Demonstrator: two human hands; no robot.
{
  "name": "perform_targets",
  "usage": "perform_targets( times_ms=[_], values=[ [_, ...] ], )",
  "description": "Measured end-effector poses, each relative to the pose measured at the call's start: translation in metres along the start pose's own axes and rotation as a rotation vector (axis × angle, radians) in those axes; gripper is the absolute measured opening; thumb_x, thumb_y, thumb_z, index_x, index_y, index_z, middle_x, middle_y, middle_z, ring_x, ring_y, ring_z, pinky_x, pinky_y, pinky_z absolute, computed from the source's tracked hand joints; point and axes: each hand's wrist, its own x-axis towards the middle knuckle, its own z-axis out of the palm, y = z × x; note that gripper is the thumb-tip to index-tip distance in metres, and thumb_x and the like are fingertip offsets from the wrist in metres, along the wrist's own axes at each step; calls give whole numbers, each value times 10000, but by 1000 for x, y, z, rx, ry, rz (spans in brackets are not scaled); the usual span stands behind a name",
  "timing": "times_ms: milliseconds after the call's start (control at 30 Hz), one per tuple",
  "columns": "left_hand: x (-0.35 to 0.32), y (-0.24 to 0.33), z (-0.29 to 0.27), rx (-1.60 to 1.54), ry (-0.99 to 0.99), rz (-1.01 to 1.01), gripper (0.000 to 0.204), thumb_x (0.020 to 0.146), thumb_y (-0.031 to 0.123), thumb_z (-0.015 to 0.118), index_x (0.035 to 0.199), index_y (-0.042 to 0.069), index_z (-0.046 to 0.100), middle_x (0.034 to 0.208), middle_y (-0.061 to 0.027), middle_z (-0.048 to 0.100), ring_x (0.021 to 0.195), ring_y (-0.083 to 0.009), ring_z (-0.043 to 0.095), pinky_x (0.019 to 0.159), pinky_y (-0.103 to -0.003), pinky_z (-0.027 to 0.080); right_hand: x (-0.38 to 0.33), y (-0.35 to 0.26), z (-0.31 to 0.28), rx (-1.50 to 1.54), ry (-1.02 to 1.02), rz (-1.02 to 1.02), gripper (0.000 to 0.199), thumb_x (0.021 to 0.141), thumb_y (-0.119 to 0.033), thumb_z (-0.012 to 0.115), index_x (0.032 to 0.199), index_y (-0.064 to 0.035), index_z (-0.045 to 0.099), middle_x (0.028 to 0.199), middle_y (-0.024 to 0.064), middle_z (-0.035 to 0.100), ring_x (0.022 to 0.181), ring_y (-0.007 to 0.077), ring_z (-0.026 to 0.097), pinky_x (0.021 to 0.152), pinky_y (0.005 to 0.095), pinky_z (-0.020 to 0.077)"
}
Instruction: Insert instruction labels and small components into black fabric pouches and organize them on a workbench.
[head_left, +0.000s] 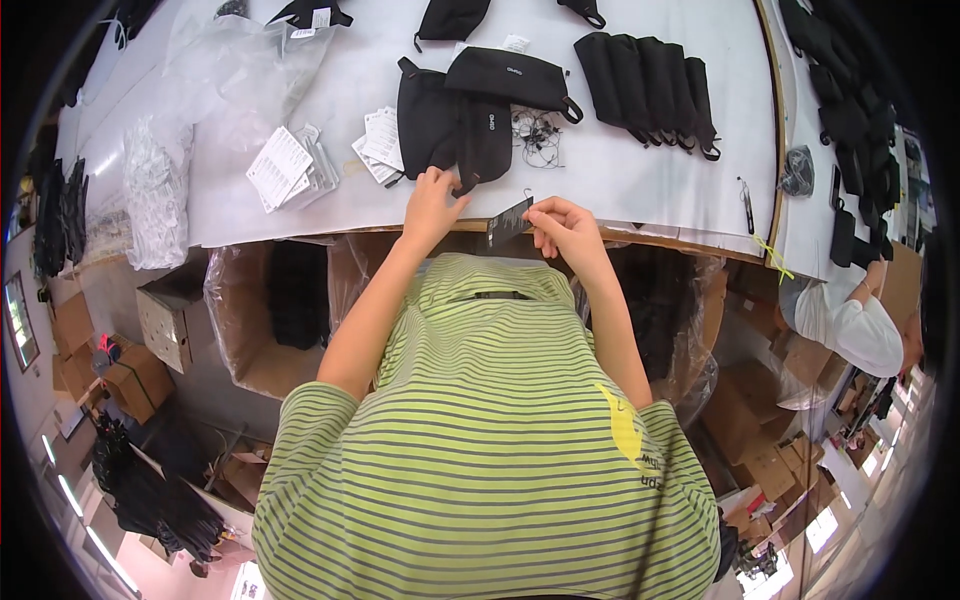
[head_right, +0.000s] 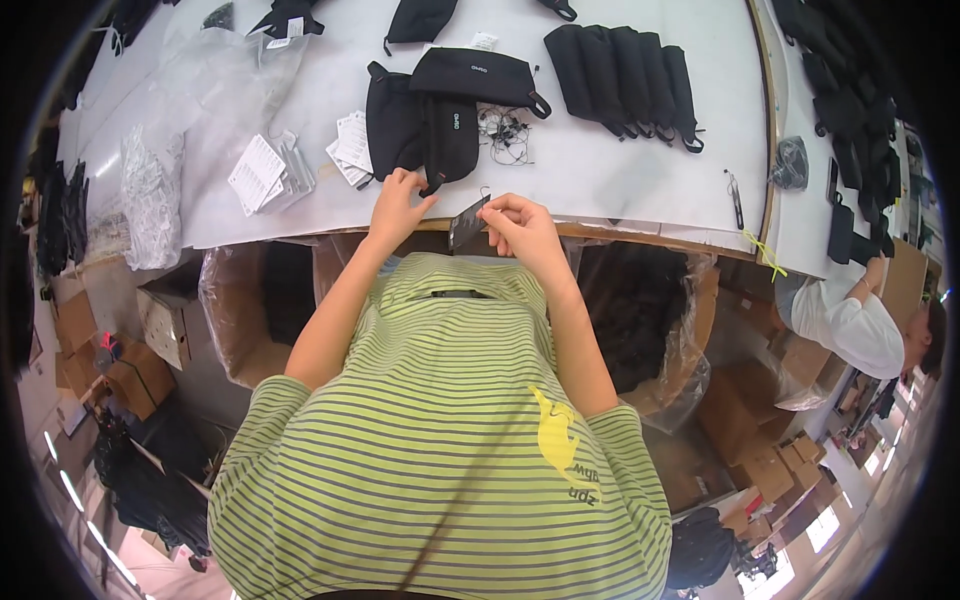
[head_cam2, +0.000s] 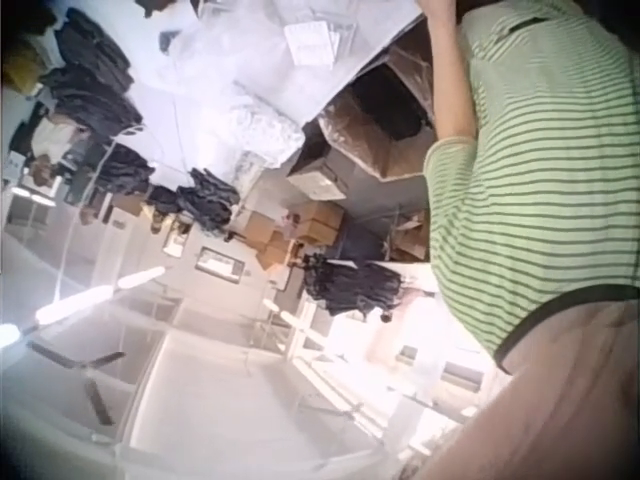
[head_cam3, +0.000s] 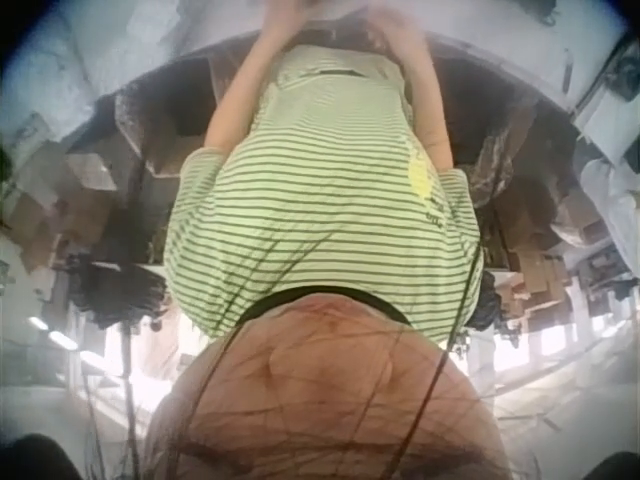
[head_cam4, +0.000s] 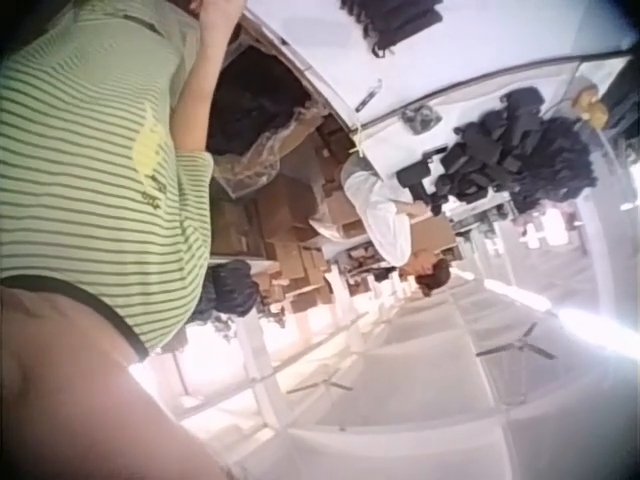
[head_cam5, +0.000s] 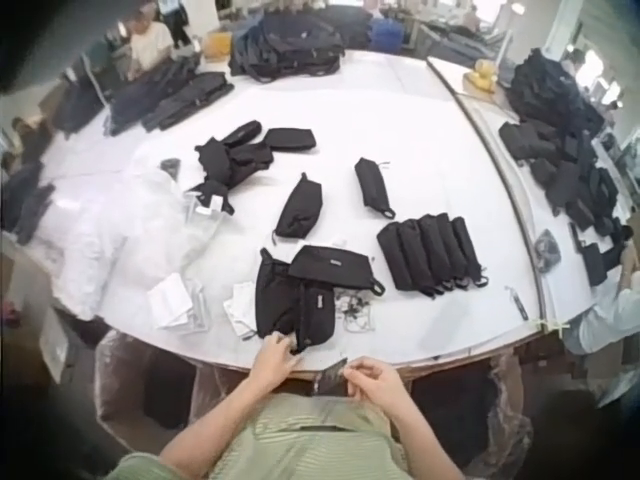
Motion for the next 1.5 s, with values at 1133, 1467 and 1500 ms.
perform_targets(
  times_ms=[1133,1467,1500],
  values=[
    [-11,102,-94,-1182,87,-162,118,879,136,633,903,26,597,777,19,573,658,-43,477,612,-196,399,-14,-50,22,285,-9,-278,116,867,-84,616,938,-74,524,816,44,624,549,-3,372,476,152,252],
    [-12,121,-105,-976,-40,-204,148,834,168,698,877,28,678,538,126,344,496,31,297,461,-151,276,-11,-48,38,308,9,-390,136,902,-100,594,1006,-47,524,807,55,629,635,63,522,592,182,382],
    [-13,123,-107,-975,-74,-230,150,835,172,698,877,30,678,528,127,338,485,31,291,448,-156,273,-10,-47,41,282,44,-440,139,908,-108,590,1012,-48,521,797,42,618,637,61,525,585,180,379]
  ],
)
